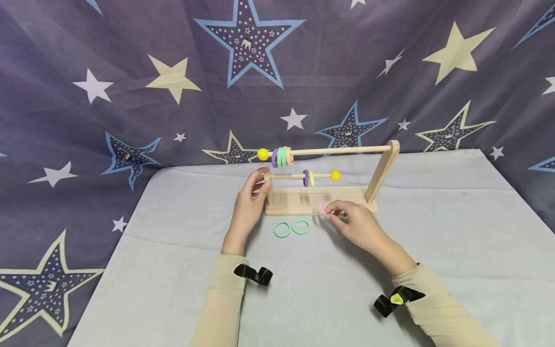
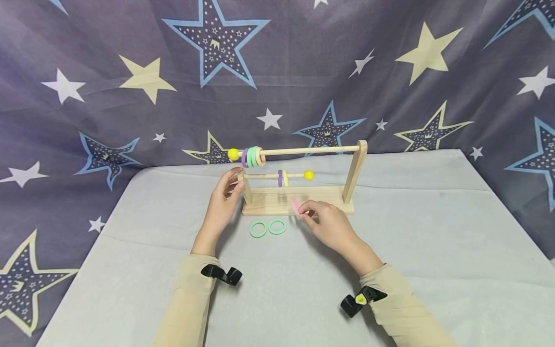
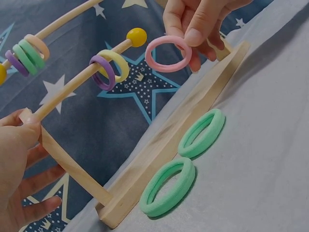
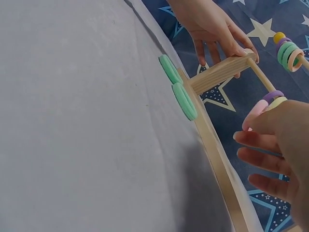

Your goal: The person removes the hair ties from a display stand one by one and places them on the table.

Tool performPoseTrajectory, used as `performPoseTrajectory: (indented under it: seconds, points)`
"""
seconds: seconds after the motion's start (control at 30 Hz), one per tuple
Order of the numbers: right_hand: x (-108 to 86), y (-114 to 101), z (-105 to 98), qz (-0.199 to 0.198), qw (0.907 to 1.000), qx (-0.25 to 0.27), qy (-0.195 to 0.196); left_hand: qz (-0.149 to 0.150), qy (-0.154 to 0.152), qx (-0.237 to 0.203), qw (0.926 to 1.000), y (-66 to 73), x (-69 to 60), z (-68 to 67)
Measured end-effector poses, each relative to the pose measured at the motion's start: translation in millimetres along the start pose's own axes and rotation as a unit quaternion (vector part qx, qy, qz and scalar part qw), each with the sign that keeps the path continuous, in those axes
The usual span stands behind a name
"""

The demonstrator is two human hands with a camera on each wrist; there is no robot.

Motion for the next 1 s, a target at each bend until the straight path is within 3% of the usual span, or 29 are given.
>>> performPoseTrajectory:
  seconds: [0.57,1.0]
  points:
    - [-4.4,-7.1,12.8,-0.045,0.9955,-0.056,-0.061,-0.004,0.0,0.005,1.0,0.3,-0.3,-0.7]
    - [-6.9,-12.3,13.5,-0.087,0.9889,-0.105,-0.06,-0.003,0.0,0.007,1.0,-1.5,0.3,0.0]
Point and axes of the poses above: each hand's wrist, its own x-axis towards the middle knuckle, its own z-axis out of the palm, y = z × x, the point moved 9 cm from there along x, towards the middle knuckle, and after that the axes turned 12 degrees about -x, right-handed, at the moved point
